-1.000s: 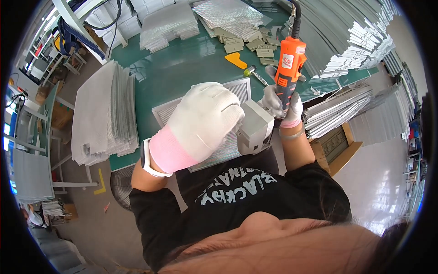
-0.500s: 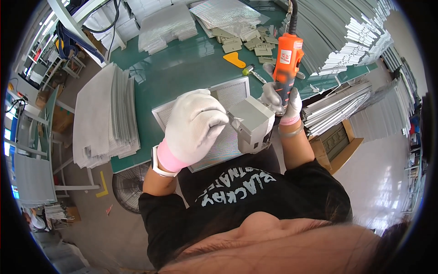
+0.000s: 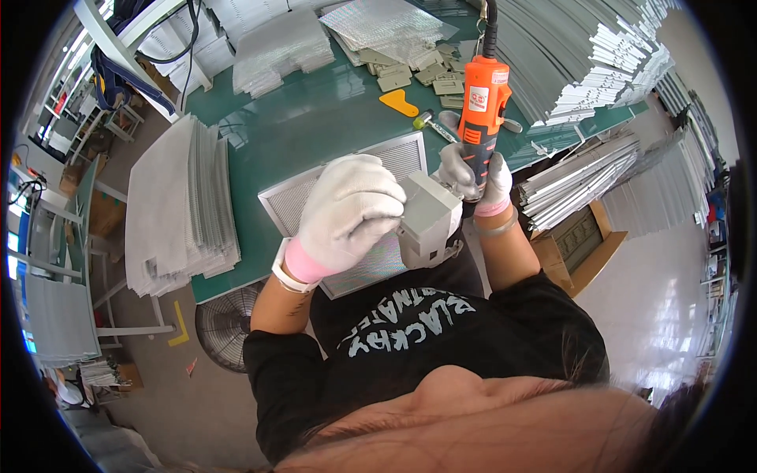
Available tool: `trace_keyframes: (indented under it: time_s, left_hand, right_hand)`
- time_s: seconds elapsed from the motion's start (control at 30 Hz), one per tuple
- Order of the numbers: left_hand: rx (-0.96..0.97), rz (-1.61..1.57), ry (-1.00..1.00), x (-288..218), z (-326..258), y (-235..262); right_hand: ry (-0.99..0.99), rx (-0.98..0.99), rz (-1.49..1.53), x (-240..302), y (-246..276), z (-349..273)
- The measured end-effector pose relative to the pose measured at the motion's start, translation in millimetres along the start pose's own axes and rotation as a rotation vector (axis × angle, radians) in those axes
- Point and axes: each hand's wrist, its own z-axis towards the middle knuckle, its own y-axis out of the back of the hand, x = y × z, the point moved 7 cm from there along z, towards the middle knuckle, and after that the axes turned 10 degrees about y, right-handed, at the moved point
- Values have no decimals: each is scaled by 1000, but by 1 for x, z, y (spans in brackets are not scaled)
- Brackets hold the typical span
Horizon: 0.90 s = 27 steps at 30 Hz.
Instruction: Assembling industrial mesh filters by fitting plastic frames and securing components using an electric screwdriver and a rubber mallet.
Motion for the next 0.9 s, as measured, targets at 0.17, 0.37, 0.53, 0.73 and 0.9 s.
trace_keyframes:
  time_s: [0.17, 0.37, 0.53, 0.73, 0.9]
  left_hand:
    - [-156, 172, -50, -8, -13, -7]
    - [-175, 231, -69, -9, -31, -19]
    - [-184, 251, -134, -11, -54, -23]
    - [-284, 278, -301, -13, -66, -20]
    - [-533, 668, -478, -15, -80, -26]
  right_hand:
    - [-1, 9, 23, -2, -2, 2]
    - [2, -15, 56, -3, 11, -1]
    - [-1, 46, 194, -2, 8, 0]
    - [-13, 38, 271, -3, -1, 0]
    - [-20, 79, 293, -5, -9, 2]
